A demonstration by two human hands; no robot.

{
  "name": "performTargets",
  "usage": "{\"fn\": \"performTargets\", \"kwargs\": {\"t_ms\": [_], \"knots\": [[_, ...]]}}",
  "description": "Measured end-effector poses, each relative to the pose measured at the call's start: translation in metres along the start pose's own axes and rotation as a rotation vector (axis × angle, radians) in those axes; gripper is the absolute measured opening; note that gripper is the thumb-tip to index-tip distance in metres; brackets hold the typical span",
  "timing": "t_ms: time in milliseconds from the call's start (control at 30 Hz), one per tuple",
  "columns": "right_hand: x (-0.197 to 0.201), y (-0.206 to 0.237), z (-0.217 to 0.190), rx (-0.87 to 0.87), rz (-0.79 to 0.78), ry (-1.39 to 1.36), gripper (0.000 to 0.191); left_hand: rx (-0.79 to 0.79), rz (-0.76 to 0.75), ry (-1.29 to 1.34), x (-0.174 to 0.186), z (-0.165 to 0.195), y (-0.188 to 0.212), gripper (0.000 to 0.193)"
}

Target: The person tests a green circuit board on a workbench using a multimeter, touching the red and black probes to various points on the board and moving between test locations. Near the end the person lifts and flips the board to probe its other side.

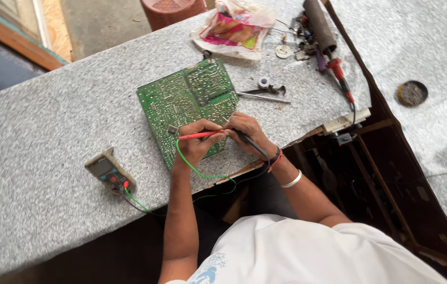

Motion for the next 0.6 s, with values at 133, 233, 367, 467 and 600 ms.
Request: {"fn": "performTargets", "kwargs": {"t_ms": [133, 233, 367, 467, 600], "knots": [[0.003, 0.004, 0.001, -0.025, 0.013, -0.018, 0.017, -0.137, -0.025, -0.009, -0.006, 0.013, 0.003, 0.018], [0.005, 0.005, 0.004, -0.069, 0.042, 0.016, 0.014, -0.128, 0.014, -0.129, -0.008, 0.018, 0.004, 0.020], [0.009, 0.008, 0.002, -0.070, 0.066, 0.016, 0.014, -0.236, 0.123, -0.254, -0.009, 0.033, 0.009, 0.019], [0.007, 0.009, 0.001, -0.054, 0.037, 0.003, 0.024, -0.225, 0.228, -0.302, -0.005, 0.031, 0.013, 0.017], [0.003, 0.012, 0.001, -0.054, 0.004, 0.017, 0.030, -0.171, 0.356, -0.344, 0.002, 0.023, 0.017, 0.014]]}}
Point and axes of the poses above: each hand's wrist, its own y-axis away from the middle knuckle, its own x-axis out of the back of the hand, z = x × y, the point moved 8 cm from there along -y, towards the middle knuckle, and after that the axes turned 4 degrees about x, right-handed, at the moved point
